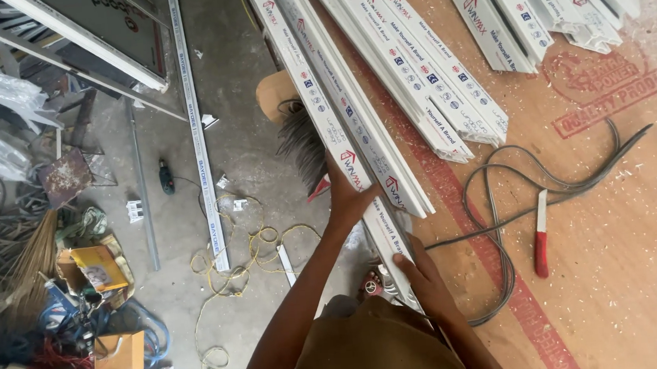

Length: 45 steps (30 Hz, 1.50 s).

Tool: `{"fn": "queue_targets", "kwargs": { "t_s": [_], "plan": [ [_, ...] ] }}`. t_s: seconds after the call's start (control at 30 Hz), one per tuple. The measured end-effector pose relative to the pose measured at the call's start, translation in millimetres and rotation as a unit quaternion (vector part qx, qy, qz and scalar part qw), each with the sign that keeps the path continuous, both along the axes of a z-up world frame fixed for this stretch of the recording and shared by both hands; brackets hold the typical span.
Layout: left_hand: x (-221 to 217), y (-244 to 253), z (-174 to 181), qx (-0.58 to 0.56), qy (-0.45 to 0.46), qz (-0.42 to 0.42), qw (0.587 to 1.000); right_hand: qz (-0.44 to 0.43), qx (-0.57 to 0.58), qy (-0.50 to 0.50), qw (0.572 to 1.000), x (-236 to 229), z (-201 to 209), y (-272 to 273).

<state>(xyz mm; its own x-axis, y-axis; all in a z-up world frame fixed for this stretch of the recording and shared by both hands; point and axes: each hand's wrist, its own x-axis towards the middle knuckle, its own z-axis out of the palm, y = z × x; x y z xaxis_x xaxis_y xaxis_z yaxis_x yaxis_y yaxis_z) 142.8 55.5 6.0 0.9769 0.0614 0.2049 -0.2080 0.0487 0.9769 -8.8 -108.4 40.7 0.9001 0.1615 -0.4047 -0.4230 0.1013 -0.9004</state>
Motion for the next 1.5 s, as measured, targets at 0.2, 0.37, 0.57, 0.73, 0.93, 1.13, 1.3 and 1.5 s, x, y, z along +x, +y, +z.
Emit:
{"fn": "queue_targets", "kwargs": {
  "t_s": [0.2, 0.37, 0.57, 0.73, 0.93, 1.13, 1.3, 1.5],
  "plan": [
    [70, 9, -62, 0.073, 0.060, 0.025, 0.995, 0.018, -0.361, -0.280, 0.890, 19, 5, -2],
    [88, 20, -85, 0.242, 0.083, 0.057, 0.965, 0.003, -0.425, -0.306, 0.852, 20, 2, -1],
    [89, 24, -74, 0.232, 0.081, 0.027, 0.969, -0.107, -0.527, -0.333, 0.774, 57, -10, -10],
    [103, 23, -91, 0.180, 0.090, 0.028, 0.979, -0.046, -0.473, -0.180, 0.861, 106, -48, -37],
    [124, 6, -47, 0.348, 0.200, -0.043, 0.915, -0.071, -0.484, -0.155, 0.859, 123, 54, -62],
    [124, 28, -85, 0.376, 0.149, -0.072, 0.912, -0.083, -0.537, -0.312, 0.779, 97, 65, -42],
    [82, 22, -103, 0.218, 0.001, 0.113, 0.969, -0.112, -0.581, -0.395, 0.703, 64, -15, -31],
    [25, -30, -46, 0.069, 0.122, 0.056, 0.989, -0.120, -0.534, -0.436, 0.714, 35, 0, -3]
  ]
}}
